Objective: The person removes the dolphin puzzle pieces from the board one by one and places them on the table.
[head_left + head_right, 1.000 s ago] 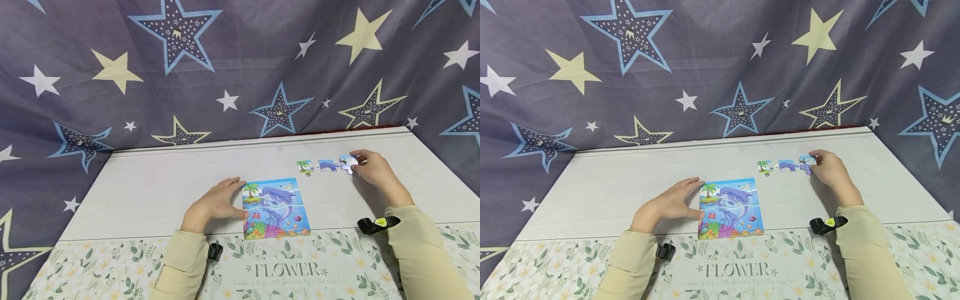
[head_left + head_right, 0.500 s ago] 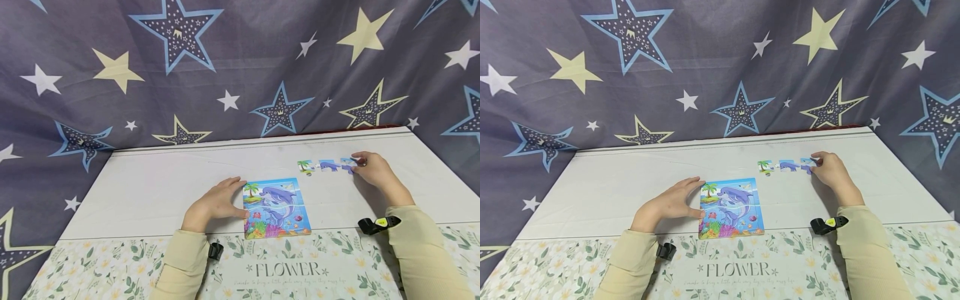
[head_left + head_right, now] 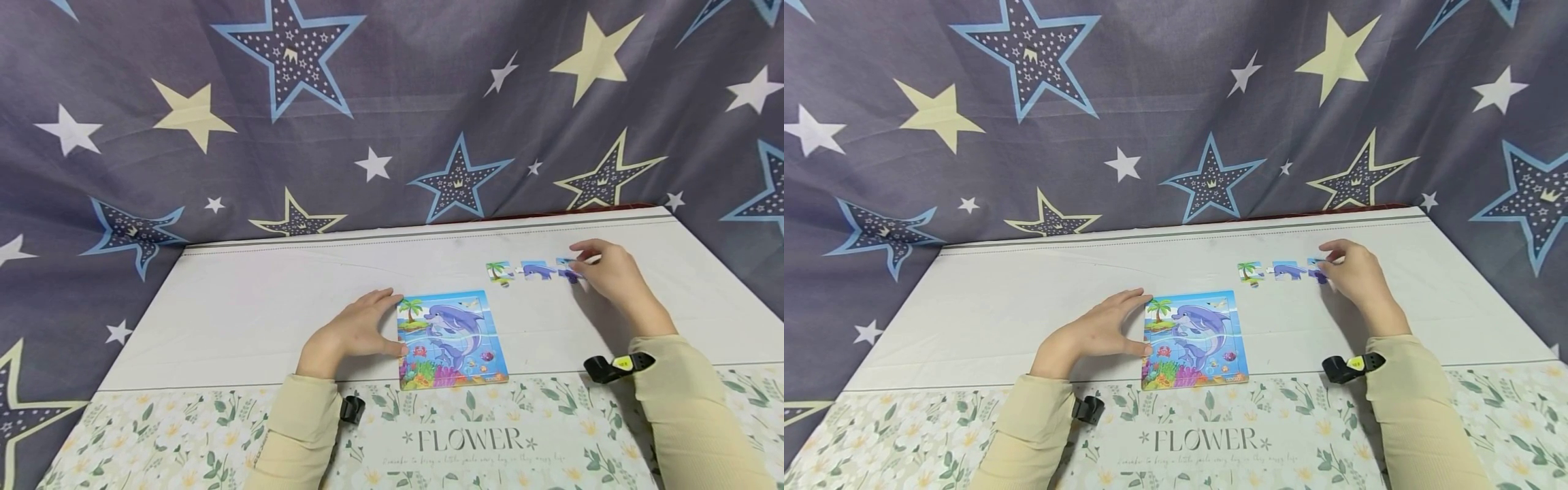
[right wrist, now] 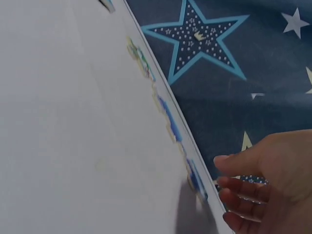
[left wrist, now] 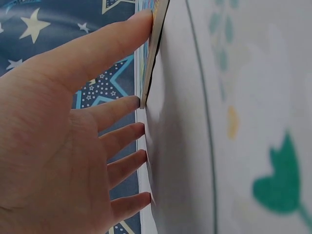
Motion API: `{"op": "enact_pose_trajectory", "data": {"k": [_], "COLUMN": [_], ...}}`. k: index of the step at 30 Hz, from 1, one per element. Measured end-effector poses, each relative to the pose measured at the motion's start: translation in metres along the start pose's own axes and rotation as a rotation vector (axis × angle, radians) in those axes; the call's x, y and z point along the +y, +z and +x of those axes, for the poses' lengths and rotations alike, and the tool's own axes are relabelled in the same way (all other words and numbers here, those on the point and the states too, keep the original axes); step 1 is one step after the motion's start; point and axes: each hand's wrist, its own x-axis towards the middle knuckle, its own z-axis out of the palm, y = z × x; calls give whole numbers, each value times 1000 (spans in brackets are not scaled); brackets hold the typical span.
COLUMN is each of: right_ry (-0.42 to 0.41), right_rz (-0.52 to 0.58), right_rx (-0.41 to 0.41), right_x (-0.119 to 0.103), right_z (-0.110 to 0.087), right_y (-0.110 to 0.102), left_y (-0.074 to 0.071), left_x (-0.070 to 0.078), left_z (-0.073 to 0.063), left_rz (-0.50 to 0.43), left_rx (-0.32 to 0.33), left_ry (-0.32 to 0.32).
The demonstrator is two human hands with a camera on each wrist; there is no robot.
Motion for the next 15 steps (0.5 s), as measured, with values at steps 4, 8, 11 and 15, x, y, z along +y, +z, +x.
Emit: {"op": "enact_pose_trajectory", "data": {"k": [4,8,11,15], "right_ry": [-33,-60,-75,-95], "right_rz": [53,83,89,103], "right_rx": [9,-1,-10,-29], "right_x": [-11,-20,-26,-37], "right_z": [0,-1,-1,-3], "right_y": [0,3,7,12], "left_y": [0,1,1,1], "left_x": [0,-1,-1,-1], "left_z": [0,0,0,-1], "left_rz": [-8,-20,-21,-18], "left_rx": [-5,-9,-9,-10], "left_ry": [5,4,1,-1]}}
